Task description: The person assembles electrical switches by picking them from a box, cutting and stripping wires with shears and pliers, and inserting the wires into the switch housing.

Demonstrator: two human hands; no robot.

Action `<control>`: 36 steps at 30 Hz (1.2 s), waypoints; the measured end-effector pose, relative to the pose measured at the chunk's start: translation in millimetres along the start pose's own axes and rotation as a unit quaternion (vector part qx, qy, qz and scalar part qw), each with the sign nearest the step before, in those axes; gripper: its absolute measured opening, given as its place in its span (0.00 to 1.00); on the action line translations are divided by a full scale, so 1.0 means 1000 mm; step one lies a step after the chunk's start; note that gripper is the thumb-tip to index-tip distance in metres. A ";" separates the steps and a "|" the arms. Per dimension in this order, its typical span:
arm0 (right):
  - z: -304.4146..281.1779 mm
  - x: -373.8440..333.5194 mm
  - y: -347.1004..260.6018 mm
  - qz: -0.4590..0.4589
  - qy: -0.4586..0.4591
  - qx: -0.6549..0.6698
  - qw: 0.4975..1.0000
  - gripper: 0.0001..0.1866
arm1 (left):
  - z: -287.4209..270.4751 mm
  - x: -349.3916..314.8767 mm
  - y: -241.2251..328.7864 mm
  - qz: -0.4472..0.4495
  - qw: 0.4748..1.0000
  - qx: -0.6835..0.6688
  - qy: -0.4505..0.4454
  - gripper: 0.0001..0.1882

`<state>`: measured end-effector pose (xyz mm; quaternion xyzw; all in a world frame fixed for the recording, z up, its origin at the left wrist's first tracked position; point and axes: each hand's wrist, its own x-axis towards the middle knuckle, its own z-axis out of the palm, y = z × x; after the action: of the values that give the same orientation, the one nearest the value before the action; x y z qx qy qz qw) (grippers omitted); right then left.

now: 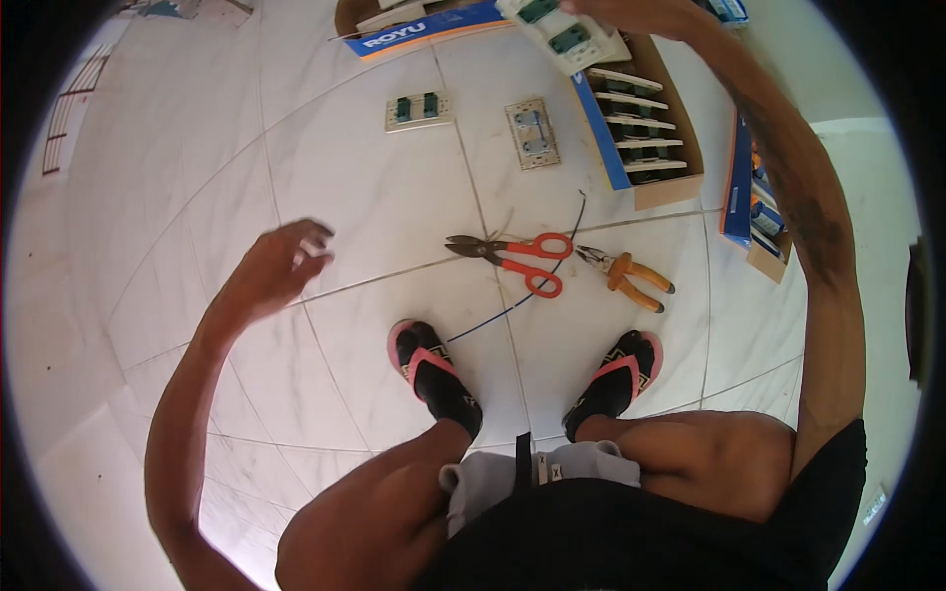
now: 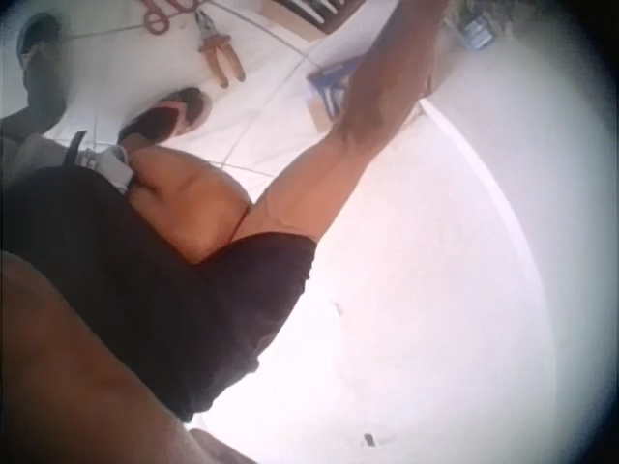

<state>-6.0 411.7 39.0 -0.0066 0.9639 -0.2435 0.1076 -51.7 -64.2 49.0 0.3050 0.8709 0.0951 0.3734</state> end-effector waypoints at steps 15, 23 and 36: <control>0.154 0.070 0.001 0.101 -0.112 0.364 0.919 0.27 | 0.051 0.263 -0.049 0.202 0.932 0.171 0.248 0.36; 0.165 0.120 0.011 0.144 -0.131 0.416 0.888 0.19 | 0.011 0.211 -0.091 0.065 0.953 -0.273 -0.113 0.32; 0.226 0.199 -0.021 -0.430 -0.068 0.045 0.899 0.18 | 0.087 0.146 -0.150 0.151 0.655 -0.714 -0.196 0.50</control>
<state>-154.0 274.8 -185.5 -0.4326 0.8454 -0.3079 0.0578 -137.4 -101.5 -157.5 0.0828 0.3831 0.6809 0.6187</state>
